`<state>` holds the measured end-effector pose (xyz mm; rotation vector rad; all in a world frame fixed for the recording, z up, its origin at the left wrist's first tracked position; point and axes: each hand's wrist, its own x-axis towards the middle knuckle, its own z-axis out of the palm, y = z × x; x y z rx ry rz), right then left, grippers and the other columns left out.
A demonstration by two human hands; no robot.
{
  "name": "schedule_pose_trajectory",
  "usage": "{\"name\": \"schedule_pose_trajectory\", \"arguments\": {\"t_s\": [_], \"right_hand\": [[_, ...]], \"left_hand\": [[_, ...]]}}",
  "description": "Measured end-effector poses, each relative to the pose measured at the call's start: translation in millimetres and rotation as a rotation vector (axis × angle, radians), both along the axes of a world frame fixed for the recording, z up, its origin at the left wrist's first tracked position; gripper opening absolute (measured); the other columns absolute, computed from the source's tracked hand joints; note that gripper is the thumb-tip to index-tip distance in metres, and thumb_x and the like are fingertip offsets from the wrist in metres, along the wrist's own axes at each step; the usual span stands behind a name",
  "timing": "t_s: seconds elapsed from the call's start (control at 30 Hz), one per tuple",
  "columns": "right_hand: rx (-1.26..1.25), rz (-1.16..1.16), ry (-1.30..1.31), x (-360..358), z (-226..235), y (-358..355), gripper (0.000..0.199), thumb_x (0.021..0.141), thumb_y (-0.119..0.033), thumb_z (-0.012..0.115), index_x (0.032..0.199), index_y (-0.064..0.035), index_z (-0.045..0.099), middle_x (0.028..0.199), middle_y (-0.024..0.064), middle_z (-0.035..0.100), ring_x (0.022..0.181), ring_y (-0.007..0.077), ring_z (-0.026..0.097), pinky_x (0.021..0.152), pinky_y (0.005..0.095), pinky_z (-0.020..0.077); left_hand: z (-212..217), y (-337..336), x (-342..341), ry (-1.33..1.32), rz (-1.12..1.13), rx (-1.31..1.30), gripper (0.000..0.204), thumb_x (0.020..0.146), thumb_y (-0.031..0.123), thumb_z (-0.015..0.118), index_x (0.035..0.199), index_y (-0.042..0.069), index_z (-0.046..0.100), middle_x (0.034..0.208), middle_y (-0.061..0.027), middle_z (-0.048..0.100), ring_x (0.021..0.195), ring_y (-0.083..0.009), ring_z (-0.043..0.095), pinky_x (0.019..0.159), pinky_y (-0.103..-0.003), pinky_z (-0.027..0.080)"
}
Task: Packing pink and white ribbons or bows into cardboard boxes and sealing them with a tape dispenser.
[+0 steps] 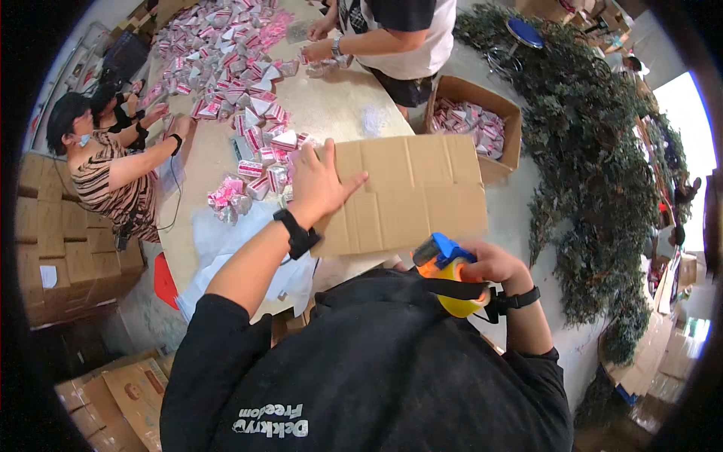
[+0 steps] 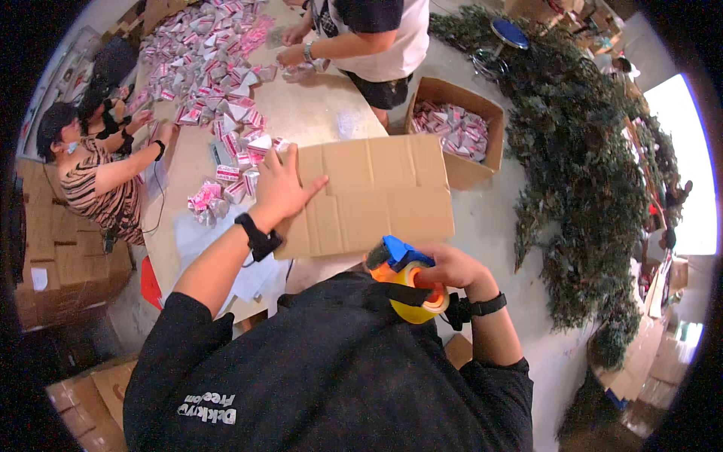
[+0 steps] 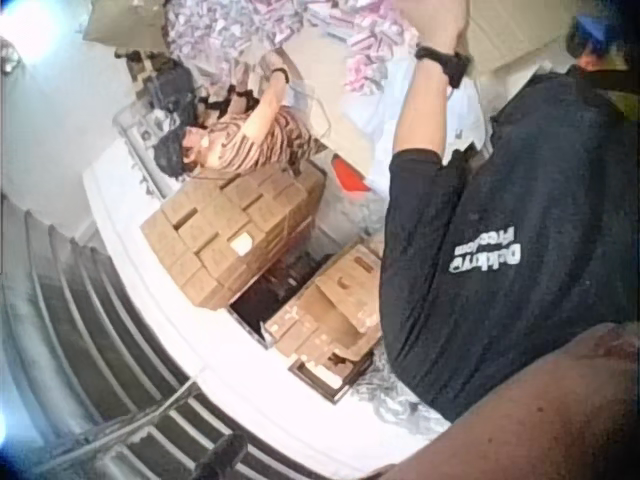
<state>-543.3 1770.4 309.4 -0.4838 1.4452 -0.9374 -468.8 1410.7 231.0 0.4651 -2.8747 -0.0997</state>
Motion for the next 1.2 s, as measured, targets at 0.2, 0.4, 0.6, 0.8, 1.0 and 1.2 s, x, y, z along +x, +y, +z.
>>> {"name": "schedule_pose_trajectory", "arguments": {"t_s": [0.2, 0.4, 0.6, 0.8, 1.0, 1.2], "right_hand": [[-0.259, -0.280, 0.096, -54.6, 0.4, -32.0, 0.047, 0.082, -0.004, 0.065, 0.129, 0.0027, 0.059, 0.121, 0.0081, 0.065, 0.110, 0.0150, 0.059, 0.100, 0.0303, 0.0449], [-0.512, 0.043, 1.022, -43.9, 19.4, -90.9, 0.069, 0.078, -0.009, 0.068, 0.144, -0.0082, 0.049, 0.109, 0.0196, 0.061, 0.100, 0.0374, 0.062, 0.087, 0.0414, 0.0501], [-0.548, 0.157, 1.069, -44.8, -6.6, -73.9, 0.070, 0.077, -0.013, 0.072, 0.144, -0.0153, 0.051, 0.101, 0.0168, 0.060, 0.091, 0.0379, 0.063, 0.082, 0.0438, 0.0516], [-0.564, -0.056, 0.988, -59.8, -22.0, -76.5, 0.074, 0.073, -0.006, 0.068, 0.145, -0.0118, 0.051, 0.096, 0.0183, 0.058, 0.088, 0.0377, 0.061, 0.081, 0.0419, 0.0501], [-0.637, -0.088, 0.940, -66.7, -18.8, -84.4, 0.075, 0.072, 0.001, 0.059, 0.146, -0.0073, 0.049, 0.100, 0.0181, 0.058, 0.095, 0.0340, 0.062, 0.087, 0.0361, 0.0488], [-0.521, 0.014, 1.030, -54.8, -9.5, -81.7, 0.070, 0.076, -0.006, 0.066, 0.144, -0.0161, 0.052, 0.106, 0.0177, 0.062, 0.088, 0.0381, 0.065, 0.082, 0.0415, 0.0536]], "left_hand": [[25.2, 40.4, 27.6, -0.076, 0.062, 0.075, 0.097, 0.079, 0.067, 0.067, 0.145, 0.001, 0.040, 0.133, -0.0377, 0.039, 0.108, -0.0504, 0.049, 0.093, -0.054, 0.045], [17.5, 24.2, 10.8, -0.030, -0.170, 0.196, 0.086, 0.078, 0.054, 0.073, 0.143, 0.005, 0.043, 0.130, -0.0312, 0.042, 0.108, -0.0469, 0.050, 0.093, -0.052, 0.046], [16.9, 39.1, 26.7, 0.146, -0.072, 0.143, 0.070, 0.085, 0.039, 0.070, 0.140, 0.002, 0.046, 0.138, -0.0316, 0.039, 0.120, -0.0492, 0.047, 0.103, -0.051, 0.040], [76.4, 126.7, 72.2, 0.082, 0.035, 1.246, 0.069, 0.094, 0.029, 0.069, 0.146, -0.001, 0.035, 0.123, -0.0196, 0.061, 0.110, -0.0294, 0.063, 0.093, -0.038, 0.050], [84.2, 122.4, 87.7, -0.366, -0.570, 1.072, 0.038, 0.099, 0.027, 0.061, 0.128, 0.003, 0.059, 0.112, -0.0144, 0.066, 0.102, -0.0229, 0.065, 0.088, -0.034, 0.052], [69.6, 97.5, 65.5, -0.006, 0.235, 1.610, 0.038, 0.104, 0.036, 0.054, 0.113, 0.001, 0.066, 0.105, -0.0086, 0.070, 0.091, -0.0183, 0.067, 0.083, -0.032, 0.054]]}}
